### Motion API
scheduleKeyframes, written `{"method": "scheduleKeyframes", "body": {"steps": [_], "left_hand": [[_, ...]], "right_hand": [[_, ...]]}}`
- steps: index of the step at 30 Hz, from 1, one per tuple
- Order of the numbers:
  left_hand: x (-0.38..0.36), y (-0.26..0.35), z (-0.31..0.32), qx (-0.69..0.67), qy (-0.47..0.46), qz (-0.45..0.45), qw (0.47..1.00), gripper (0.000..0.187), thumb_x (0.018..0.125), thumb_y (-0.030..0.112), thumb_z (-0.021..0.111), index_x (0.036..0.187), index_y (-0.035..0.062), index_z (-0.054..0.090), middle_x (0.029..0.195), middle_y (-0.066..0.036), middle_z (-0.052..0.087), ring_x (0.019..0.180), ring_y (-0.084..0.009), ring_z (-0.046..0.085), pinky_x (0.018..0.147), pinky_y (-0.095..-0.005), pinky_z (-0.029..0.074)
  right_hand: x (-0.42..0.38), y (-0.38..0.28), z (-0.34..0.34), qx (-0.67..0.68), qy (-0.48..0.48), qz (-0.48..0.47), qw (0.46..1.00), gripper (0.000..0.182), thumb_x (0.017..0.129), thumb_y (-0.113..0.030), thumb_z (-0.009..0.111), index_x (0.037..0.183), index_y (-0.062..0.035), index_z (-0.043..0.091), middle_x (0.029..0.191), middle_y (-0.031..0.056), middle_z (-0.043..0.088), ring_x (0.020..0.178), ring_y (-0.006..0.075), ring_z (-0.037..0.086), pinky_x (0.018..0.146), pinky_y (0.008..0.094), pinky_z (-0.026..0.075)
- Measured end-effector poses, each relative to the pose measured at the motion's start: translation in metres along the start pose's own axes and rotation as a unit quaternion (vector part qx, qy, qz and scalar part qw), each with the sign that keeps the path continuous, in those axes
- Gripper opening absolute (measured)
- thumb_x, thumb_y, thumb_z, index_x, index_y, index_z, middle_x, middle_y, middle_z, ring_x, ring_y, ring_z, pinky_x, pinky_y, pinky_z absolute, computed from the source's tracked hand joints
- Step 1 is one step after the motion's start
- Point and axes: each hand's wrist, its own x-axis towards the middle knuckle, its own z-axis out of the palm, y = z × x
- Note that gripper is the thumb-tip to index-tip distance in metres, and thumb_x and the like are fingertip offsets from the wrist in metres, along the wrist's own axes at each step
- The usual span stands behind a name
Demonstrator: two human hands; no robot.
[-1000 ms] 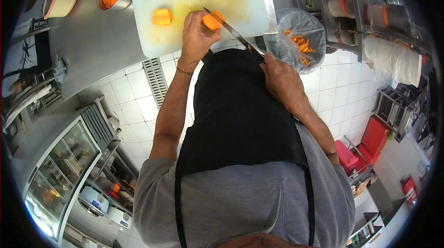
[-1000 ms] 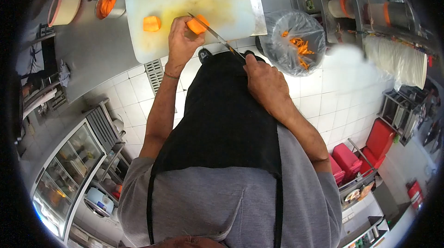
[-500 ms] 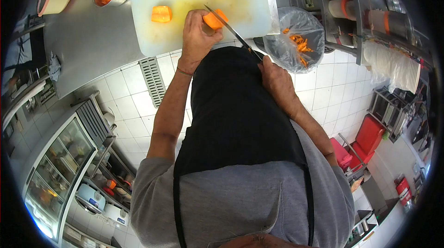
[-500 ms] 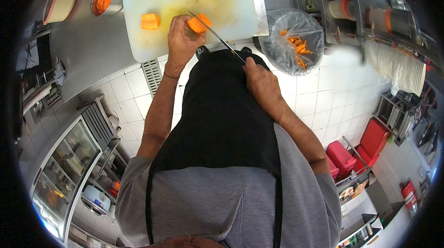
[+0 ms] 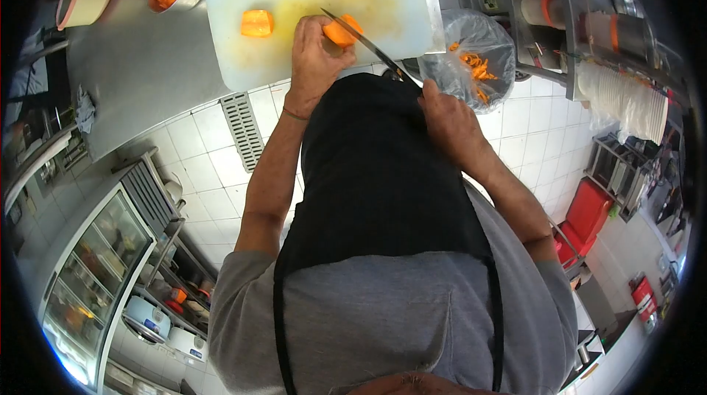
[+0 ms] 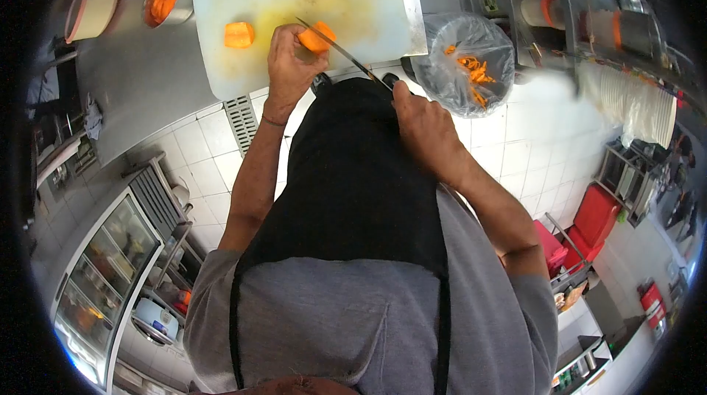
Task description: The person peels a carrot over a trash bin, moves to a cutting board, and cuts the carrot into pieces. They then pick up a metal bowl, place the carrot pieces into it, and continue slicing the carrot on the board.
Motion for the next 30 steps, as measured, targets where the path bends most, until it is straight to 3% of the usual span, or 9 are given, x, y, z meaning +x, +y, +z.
{"method": "scheduleKeyframes", "body": {"steps": [3, 10, 23, 27, 30], "left_hand": [[0.003, 0.0, 0.002, 0.004, 0.013, 0.008, 1.0, 0.052, 0.068, 0.007, 0.086, 0.112, 0.0013, 0.057, 0.102, -0.013, 0.059, 0.091, -0.0291, 0.06, 0.08, -0.0378, 0.052], [0.002, 0.001, 0.001, -0.006, 0.005, 0.008, 1.0, 0.051, 0.068, 0.005, 0.085, 0.111, 0.0015, 0.057, 0.102, -0.014, 0.059, 0.092, -0.0299, 0.06, 0.08, -0.0387, 0.052], [0.0, 0.0, 0.003, 0.004, 0.014, -0.002, 1.0, 0.052, 0.068, 0.006, 0.085, 0.111, 0.0007, 0.056, 0.103, -0.014, 0.058, 0.094, -0.0301, 0.06, 0.083, -0.0387, 0.052], [-0.002, -0.003, 0.003, 0.008, 0.001, -0.003, 1.0, 0.052, 0.069, 0.007, 0.085, 0.111, 0.0007, 0.056, 0.103, -0.014, 0.058, 0.094, -0.03, 0.06, 0.084, -0.0389, 0.052], [0.003, -0.001, 0.006, 0.007, 0.008, -0.003, 1.0, 0.052, 0.069, 0.007, 0.085, 0.111, 0.0007, 0.056, 0.103, -0.014, 0.059, 0.094, -0.0299, 0.061, 0.084, -0.0392, 0.052]], "right_hand": [[0.001, 0.004, 0.015, 0.016, -0.003, 0.008, 1.0, 0.013, 0.102, -0.012, 0.055, 0.105, -0.0026, 0.047, 0.073, 0.0199, 0.066, 0.07, 0.0403, 0.071, 0.061, 0.0483, 0.059], [0.009, 0.002, -0.024, -0.034, -0.033, -0.013, 0.999, 0.012, 0.102, -0.01, 0.055, 0.103, -0.0034, 0.045, 0.073, 0.0208, 0.067, 0.069, 0.0407, 0.071, 0.058, 0.0504, 0.057], [0.012, 0.026, 0.044, 0.067, -0.003, 0.009, 0.998, 0.017, 0.103, -0.016, 0.056, 0.103, -0.0022, 0.046, 0.076, 0.0234, 0.067, 0.072, 0.0449, 0.069, 0.063, 0.0552, 0.054], [0.011, -0.003, -0.013, 0.033, -0.026, 0.001, 0.999, 0.018, 0.102, -0.016, 0.057, 0.102, -0.0023, 0.046, 0.076, 0.0239, 0.067, 0.073, 0.0458, 0.069, 0.063, 0.0562, 0.054], [0.014, 0.005, 0.013, 0.059, -0.014, 0.01, 0.998, 0.017, 0.102, -0.015, 0.057, 0.102, -0.0022, 0.046, 0.077, 0.025, 0.067, 0.074, 0.0475, 0.068, 0.064, 0.0569, 0.054]]}}
